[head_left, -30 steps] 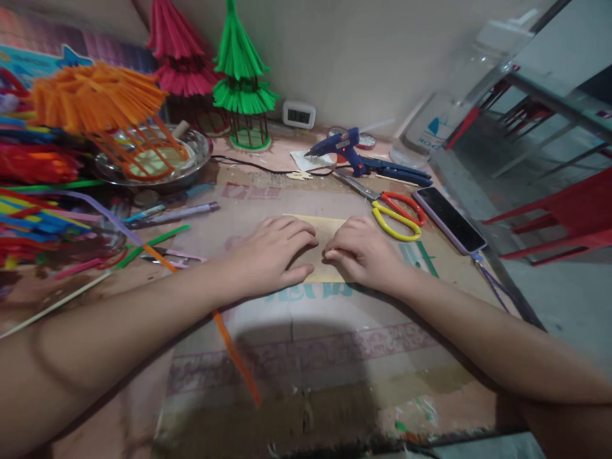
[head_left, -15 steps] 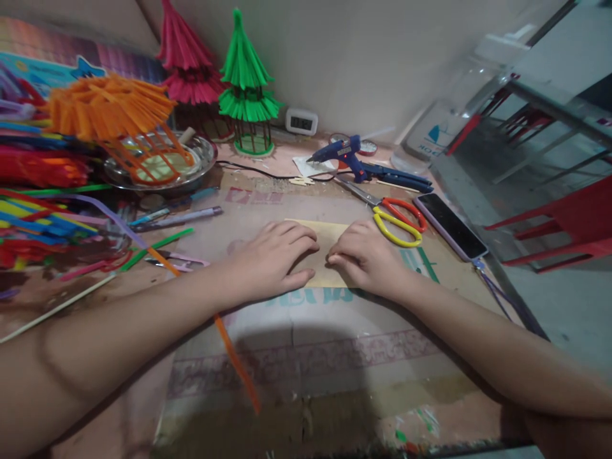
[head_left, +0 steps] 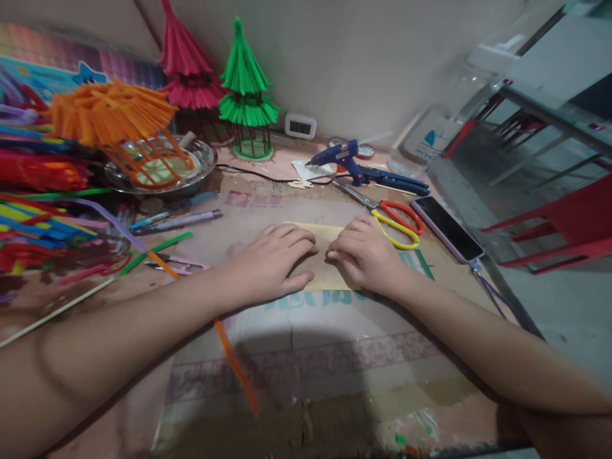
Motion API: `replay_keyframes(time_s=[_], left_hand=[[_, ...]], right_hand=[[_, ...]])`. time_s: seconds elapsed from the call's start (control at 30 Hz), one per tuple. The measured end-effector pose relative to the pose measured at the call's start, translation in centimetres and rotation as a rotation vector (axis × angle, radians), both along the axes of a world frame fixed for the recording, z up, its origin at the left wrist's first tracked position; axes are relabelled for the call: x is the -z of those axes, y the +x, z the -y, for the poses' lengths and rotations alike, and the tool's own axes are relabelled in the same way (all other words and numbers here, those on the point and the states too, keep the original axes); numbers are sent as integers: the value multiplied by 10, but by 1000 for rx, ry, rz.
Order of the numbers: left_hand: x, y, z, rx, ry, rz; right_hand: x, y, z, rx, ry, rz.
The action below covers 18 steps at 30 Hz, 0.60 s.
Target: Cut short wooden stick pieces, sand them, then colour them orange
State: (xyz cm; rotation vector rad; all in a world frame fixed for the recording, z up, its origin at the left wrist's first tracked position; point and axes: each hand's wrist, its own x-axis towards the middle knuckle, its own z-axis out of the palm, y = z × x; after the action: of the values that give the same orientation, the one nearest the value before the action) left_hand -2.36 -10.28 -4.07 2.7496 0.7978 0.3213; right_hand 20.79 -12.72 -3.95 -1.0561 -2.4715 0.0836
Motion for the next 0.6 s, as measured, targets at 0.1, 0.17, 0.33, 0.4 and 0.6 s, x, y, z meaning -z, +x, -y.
replay_keyframes(time_s=[0.1,0.17,0.33,0.4,0.6], left_hand=[[1,0,0,7,1,5],[1,0,0,-2,-4,4],[3,-1,0,9,-7,39],[3,-1,0,6,2,32],[3,-2,0,9,14,10]], right_hand=[[0,-1,0,-40,-23,-39],[-1,-1,0,-26,6,-24],[-2,-2,2,-27,-43,-26],[-2,-2,2,-31,-28,-27],[-1,-2,0,-35,-23,-44]])
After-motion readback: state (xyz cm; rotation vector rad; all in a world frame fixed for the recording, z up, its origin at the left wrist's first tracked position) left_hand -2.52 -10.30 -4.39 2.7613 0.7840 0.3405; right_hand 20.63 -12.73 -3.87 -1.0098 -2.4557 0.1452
